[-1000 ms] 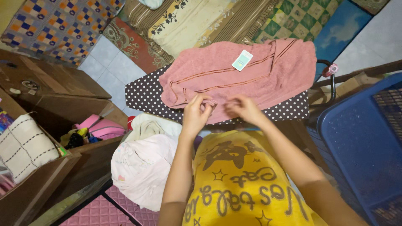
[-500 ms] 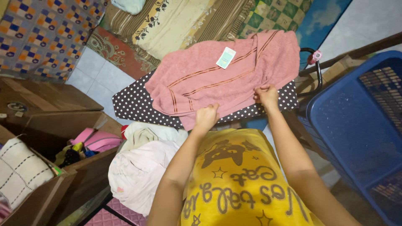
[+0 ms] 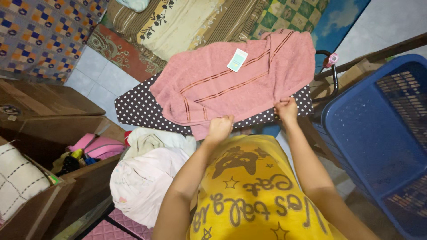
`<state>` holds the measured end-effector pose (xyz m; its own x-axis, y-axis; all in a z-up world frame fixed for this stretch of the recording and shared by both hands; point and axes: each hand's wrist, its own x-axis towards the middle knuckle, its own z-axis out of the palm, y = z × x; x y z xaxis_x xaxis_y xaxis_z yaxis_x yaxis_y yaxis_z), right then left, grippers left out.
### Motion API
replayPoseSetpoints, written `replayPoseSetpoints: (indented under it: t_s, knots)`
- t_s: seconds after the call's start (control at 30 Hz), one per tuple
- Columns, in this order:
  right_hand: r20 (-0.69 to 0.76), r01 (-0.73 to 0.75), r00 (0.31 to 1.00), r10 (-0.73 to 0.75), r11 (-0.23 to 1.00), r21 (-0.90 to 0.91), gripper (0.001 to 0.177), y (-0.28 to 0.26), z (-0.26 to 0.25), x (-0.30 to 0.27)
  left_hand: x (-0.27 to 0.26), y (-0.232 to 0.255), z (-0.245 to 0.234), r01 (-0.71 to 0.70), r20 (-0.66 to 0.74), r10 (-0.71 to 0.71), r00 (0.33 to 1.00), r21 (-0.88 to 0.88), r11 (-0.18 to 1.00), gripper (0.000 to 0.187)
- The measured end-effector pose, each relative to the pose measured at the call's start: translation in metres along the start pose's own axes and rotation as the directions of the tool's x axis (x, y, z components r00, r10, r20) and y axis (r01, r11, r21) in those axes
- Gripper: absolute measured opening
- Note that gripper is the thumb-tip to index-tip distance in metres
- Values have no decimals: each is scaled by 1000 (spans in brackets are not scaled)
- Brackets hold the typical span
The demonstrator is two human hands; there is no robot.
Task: The person folds a pink towel on a polka-dotted ironing board. They smooth and align the towel, fold it multiple times into a compact rectangle, and place it into a blue laundry basket.
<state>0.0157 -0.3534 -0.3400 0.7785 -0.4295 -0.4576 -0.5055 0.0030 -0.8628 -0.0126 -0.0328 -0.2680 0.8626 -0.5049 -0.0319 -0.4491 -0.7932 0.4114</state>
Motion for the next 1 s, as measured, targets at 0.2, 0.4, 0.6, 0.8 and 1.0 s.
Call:
replayPoseSetpoints:
  t_s: [0.2,0.4,0.6,0.8,1.0]
  knots:
    - [-52,153,987,-151,987,39,34,-11,16,-14,-2,12,-7,138,-134,-142,981,-44,989,20]
    - [15,-188,982,189,981,-48,33,-25,17,-25,10,29,-9,83,-126,-92,988,-74,994,26]
    - [282,-268,928,245,962,46,19,-19,38,-22,73,60,14,24,-106,-29,994,-51,998,29]
    - [484,-409,834,264,885,222,16,-37,49,-31,90,47,23,59,-142,-55,988,24,998,15]
    - [357,-468,884,303,552,690,38,-57,49,37,7,-4,-29,79,-37,-75,997,139,987,9]
